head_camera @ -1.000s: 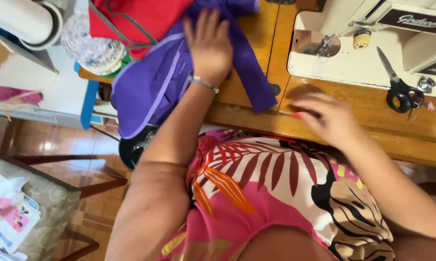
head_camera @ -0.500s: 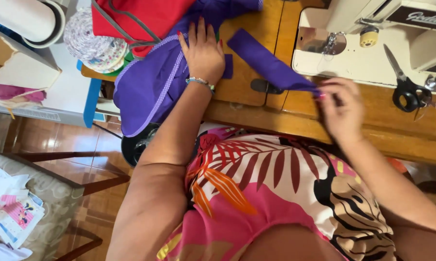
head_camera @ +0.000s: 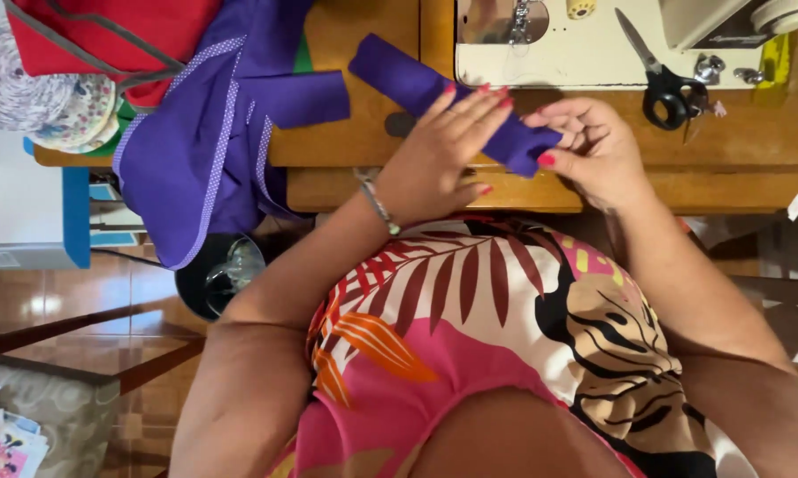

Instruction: Folding and cutting purple fabric strips into smaller pieces at a sewing workstation.

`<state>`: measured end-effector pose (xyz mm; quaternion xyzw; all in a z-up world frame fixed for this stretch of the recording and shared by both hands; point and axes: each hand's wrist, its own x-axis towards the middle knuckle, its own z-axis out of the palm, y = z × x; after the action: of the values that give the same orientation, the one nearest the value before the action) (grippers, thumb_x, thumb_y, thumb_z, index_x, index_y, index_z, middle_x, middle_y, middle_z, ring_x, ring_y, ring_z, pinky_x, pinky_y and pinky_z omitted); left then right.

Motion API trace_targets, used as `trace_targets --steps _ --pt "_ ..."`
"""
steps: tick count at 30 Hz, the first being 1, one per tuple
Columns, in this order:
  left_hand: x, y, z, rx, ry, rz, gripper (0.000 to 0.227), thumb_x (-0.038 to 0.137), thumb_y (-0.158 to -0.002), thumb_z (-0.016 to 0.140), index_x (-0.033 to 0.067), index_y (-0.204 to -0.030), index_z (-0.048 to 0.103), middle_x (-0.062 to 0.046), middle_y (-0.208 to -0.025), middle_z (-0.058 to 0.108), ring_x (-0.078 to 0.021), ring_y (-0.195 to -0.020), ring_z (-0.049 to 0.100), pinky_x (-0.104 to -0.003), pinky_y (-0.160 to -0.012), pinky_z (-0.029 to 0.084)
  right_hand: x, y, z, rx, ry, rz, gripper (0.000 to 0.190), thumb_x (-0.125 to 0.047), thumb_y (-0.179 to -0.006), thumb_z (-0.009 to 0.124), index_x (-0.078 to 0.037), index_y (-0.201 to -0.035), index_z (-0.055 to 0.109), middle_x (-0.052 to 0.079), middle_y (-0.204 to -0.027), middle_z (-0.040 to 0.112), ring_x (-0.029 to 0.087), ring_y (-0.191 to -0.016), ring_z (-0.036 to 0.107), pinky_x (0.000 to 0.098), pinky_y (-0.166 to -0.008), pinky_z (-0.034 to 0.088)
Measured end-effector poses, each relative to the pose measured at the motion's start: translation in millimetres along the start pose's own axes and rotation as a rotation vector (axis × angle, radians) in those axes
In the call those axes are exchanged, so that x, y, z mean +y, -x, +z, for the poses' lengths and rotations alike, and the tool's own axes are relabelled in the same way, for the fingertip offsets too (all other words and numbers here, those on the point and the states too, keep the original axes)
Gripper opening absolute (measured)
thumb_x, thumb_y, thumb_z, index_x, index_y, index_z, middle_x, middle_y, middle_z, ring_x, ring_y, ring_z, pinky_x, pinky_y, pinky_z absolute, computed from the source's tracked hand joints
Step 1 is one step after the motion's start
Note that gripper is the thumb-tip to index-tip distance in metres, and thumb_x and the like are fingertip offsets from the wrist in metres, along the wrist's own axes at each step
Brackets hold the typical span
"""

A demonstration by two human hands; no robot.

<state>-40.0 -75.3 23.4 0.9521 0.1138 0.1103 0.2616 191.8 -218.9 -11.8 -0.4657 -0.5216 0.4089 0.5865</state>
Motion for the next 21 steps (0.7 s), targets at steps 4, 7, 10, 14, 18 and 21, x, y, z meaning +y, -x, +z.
trace_targets --steps 4,7,10,14,18,21 --pt "-16 4 46 0.221 0.172 0.179 0.052 0.028 -0.102 0.061 0.0021 -0.146 0.050 -0.019 -0.139 0.061 -0.0377 -0.131 0.058 -0.052 -0.116 0.036 -18 7 6 -0.088 -0.009 0.000 0.062 0.004 -0.083 0.075 -0.003 -0.138 0.047 0.017 -0.135 0.062 0.023 -0.122 0.066 0.0343 -0.104 0.059" --pt "4 5 40 0.260 0.663 0.082 0.017 0.023 -0.103 0.059 0.0095 -0.112 0.064 -0.011 -0.094 0.076 -0.0271 -0.090 0.075 -0.036 -0.081 0.057 -25 12 14 0.118 -0.032 -0.016 0.064 0.012 -0.080 0.076 0.008 -0.136 0.044 0.029 -0.131 0.060 0.028 -0.108 0.069 0.0376 -0.091 0.062" --pt "29 12 27 0.191 0.952 -0.032 0.029 0.031 -0.105 0.056 0.0110 -0.086 0.068 -0.006 -0.069 0.076 -0.0145 -0.067 0.075 -0.027 -0.060 0.060 -31 15 39 0.282 0.186 -0.133 0.045 0.007 -0.088 0.081 0.010 -0.125 0.055 0.021 -0.110 0.065 0.018 -0.091 0.068 0.0291 -0.084 0.057" --pt "33 15 30 0.181 0.952 -0.130 0.032 0.034 -0.107 0.054 0.0104 -0.093 0.070 -0.005 -0.073 0.075 -0.0114 -0.072 0.072 -0.031 -0.063 0.061 -22 15 57 0.368 0.387 -0.303 0.037 0.007 -0.090 0.085 0.012 -0.118 0.062 0.021 -0.098 0.071 0.020 -0.083 0.067 0.0328 -0.079 0.054" --pt "41 19 26 0.226 0.965 -0.149 0.032 0.034 -0.107 0.052 0.0099 -0.095 0.070 -0.007 -0.076 0.075 -0.0122 -0.074 0.072 -0.030 -0.064 0.061 -22 7 63 0.351 0.522 -0.366 0.035 0.000 -0.084 0.092 0.010 -0.113 0.074 0.019 -0.090 0.070 0.024 -0.078 0.068 0.0359 -0.077 0.056" --pt "34 21 28 0.243 0.954 -0.133 0.032 0.034 -0.108 0.052 0.0112 -0.093 0.070 -0.005 -0.076 0.077 -0.0120 -0.073 0.073 -0.029 -0.064 0.062 -22 4 67 0.342 0.532 -0.396 0.045 -0.002 -0.082 0.095 0.011 -0.119 0.074 0.020 -0.094 0.070 0.026 -0.081 0.067 0.0376 -0.079 0.053"
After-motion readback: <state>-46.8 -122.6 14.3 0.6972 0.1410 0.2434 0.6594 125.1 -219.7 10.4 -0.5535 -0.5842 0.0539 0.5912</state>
